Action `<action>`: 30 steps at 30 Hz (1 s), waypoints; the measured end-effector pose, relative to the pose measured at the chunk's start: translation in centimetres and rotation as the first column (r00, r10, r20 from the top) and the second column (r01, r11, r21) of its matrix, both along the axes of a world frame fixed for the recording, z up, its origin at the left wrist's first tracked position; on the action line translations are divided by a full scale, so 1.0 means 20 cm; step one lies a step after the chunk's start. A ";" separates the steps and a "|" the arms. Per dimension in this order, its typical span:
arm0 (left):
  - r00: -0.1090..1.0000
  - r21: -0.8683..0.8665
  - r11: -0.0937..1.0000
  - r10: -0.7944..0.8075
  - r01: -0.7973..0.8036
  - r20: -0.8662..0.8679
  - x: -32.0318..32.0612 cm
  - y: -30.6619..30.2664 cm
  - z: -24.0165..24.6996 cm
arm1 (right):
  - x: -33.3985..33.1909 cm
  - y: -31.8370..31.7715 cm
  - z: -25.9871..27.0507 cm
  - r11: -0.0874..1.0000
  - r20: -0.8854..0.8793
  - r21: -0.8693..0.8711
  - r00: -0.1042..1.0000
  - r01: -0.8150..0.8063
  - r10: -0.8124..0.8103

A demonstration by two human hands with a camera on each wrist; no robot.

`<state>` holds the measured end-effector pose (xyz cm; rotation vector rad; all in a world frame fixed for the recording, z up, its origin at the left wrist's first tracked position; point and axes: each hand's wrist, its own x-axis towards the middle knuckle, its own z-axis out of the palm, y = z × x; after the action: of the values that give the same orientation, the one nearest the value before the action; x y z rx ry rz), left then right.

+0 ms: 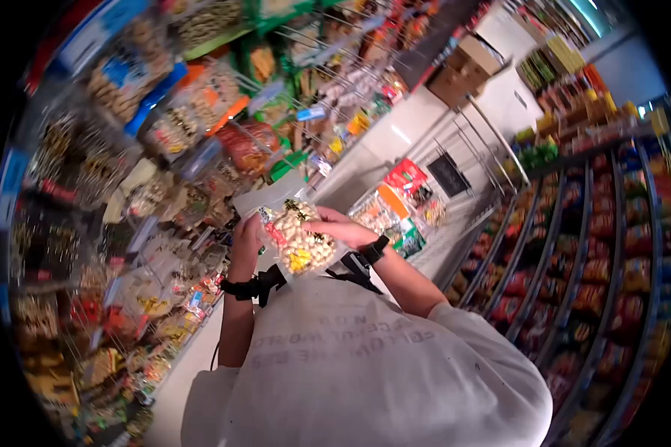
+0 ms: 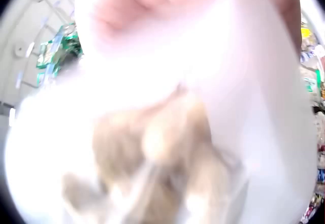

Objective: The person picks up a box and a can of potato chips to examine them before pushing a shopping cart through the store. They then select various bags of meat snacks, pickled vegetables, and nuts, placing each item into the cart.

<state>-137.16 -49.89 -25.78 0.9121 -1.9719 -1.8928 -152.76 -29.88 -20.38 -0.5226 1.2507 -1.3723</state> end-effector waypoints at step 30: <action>0.394 0.332 0.392 -0.917 0.858 0.063 -2.42 2.47 -1.70 | -0.83 2.02 -1.40 -0.500 -0.725 0.536 0.067 0.680 -0.685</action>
<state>-185.51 -0.44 -59.86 -0.0505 -2.7648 -2.7256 -169.43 10.44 -48.40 1.7453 2.2805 -1.2473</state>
